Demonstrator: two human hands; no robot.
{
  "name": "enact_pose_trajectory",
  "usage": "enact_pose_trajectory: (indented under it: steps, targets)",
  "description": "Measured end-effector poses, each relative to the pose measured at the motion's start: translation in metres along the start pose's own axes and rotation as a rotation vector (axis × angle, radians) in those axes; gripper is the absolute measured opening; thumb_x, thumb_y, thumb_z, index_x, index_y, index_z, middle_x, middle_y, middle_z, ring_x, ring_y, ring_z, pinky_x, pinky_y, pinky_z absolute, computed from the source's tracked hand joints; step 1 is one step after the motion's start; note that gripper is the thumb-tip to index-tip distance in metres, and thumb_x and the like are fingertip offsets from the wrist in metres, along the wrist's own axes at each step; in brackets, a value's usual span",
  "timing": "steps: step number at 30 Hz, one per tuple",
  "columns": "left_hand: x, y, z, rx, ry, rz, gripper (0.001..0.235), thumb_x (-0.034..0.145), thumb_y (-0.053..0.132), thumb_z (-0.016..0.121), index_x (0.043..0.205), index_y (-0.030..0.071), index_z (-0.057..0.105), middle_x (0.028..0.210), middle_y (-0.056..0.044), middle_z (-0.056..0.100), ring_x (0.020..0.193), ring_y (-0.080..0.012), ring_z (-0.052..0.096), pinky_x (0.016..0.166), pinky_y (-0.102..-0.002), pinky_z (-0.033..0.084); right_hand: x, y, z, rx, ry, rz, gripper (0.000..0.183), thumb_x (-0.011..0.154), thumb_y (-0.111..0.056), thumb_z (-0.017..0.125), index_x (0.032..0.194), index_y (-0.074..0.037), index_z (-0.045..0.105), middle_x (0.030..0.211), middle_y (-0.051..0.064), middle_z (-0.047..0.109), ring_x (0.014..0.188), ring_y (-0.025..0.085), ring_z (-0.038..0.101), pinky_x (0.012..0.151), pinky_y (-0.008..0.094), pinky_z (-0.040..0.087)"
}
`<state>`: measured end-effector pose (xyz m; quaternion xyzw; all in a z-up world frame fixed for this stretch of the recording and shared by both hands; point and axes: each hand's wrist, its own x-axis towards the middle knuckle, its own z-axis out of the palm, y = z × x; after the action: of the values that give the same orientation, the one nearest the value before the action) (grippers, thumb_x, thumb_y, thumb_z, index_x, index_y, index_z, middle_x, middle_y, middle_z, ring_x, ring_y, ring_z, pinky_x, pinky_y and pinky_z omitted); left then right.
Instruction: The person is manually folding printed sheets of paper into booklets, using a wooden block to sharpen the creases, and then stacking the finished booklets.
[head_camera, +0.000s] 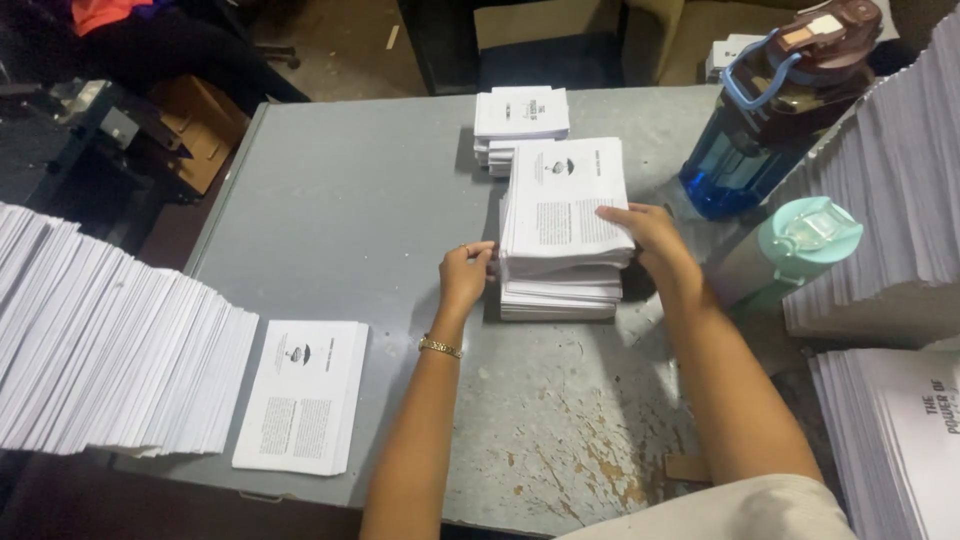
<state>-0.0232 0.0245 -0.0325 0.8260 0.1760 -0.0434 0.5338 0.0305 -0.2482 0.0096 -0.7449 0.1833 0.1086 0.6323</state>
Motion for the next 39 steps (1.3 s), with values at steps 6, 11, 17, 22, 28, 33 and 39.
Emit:
enact_pose_trajectory:
  steps: [6,11,17,22,28,33,39]
  targets:
    - [-0.017,0.001,-0.003,0.102,-0.082,-0.02,0.037,0.093,0.015,0.065,0.128,0.002,0.069,0.113,-0.02,0.075,0.093,-0.0262,0.077,0.078,-0.035,0.062,0.027,0.019,-0.002,0.102,0.019,0.009,0.067,0.085,-0.024,0.085,0.136,0.01,0.057,0.123,0.033,0.065,0.119,0.044,0.062,0.095,0.056,0.052]
    - [0.029,-0.046,0.015,0.073,-0.078,-0.046,0.04,0.096,0.028,0.062,0.128,0.005,0.07,0.096,-0.014,0.077,0.088,-0.0233,0.077,0.074,-0.033,0.061,0.025,0.017,0.0,0.114,0.017,0.007,0.066,0.085,-0.021,0.084,0.136,0.012,0.056,0.123,0.034,0.065,0.119,0.045,0.062,0.093,0.056,0.053]
    - [-0.005,0.008,0.002,-0.122,-0.088,-0.08,0.06,0.1,0.049,0.056,0.124,-0.004,0.069,0.106,-0.023,0.075,0.088,-0.0243,0.073,0.073,-0.032,0.057,0.029,0.019,-0.002,0.143,0.019,0.012,0.066,0.085,-0.021,0.085,0.135,0.011,0.057,0.123,0.034,0.065,0.118,0.046,0.062,0.092,0.056,0.054]
    - [-0.045,0.063,-0.006,-0.449,-0.082,-0.147,0.075,0.104,0.053,0.042,0.129,-0.015,0.061,0.116,-0.028,0.071,0.095,-0.0238,0.072,0.074,-0.023,0.054,0.03,0.021,-0.003,0.152,0.026,0.019,0.067,0.085,-0.023,0.085,0.136,0.01,0.057,0.124,0.034,0.065,0.119,0.045,0.062,0.093,0.056,0.054]
    - [-0.035,0.058,0.002,-0.72,-0.288,-0.181,0.092,0.097,0.055,0.06,0.148,-0.012,0.025,0.143,-0.046,0.041,0.123,-0.0549,0.054,0.098,-0.05,0.057,0.027,0.026,0.002,0.151,0.02,-0.014,0.069,0.084,-0.022,0.085,0.136,0.012,0.056,0.124,0.035,0.064,0.118,0.048,0.061,0.09,0.058,0.055]
    - [-0.013,0.024,0.028,-0.664,-0.178,-0.156,0.084,0.089,0.022,0.084,0.147,-0.013,0.035,0.143,-0.041,0.042,0.123,-0.0538,0.055,0.093,-0.052,0.06,-0.021,-0.001,0.006,0.07,0.056,-0.087,0.068,0.084,-0.019,0.084,0.136,0.014,0.055,0.124,0.038,0.063,0.117,0.051,0.061,0.091,0.06,0.053]
    - [-0.067,0.026,0.01,-0.662,-0.133,-0.177,0.098,0.084,0.02,0.087,0.157,-0.003,0.026,0.157,-0.035,0.027,0.14,-0.0518,0.04,0.101,-0.057,0.054,-0.05,0.02,0.011,-0.033,0.028,-0.184,0.071,0.084,-0.028,0.086,0.137,0.009,0.058,0.122,0.032,0.067,0.117,0.045,0.064,0.094,0.055,0.054]
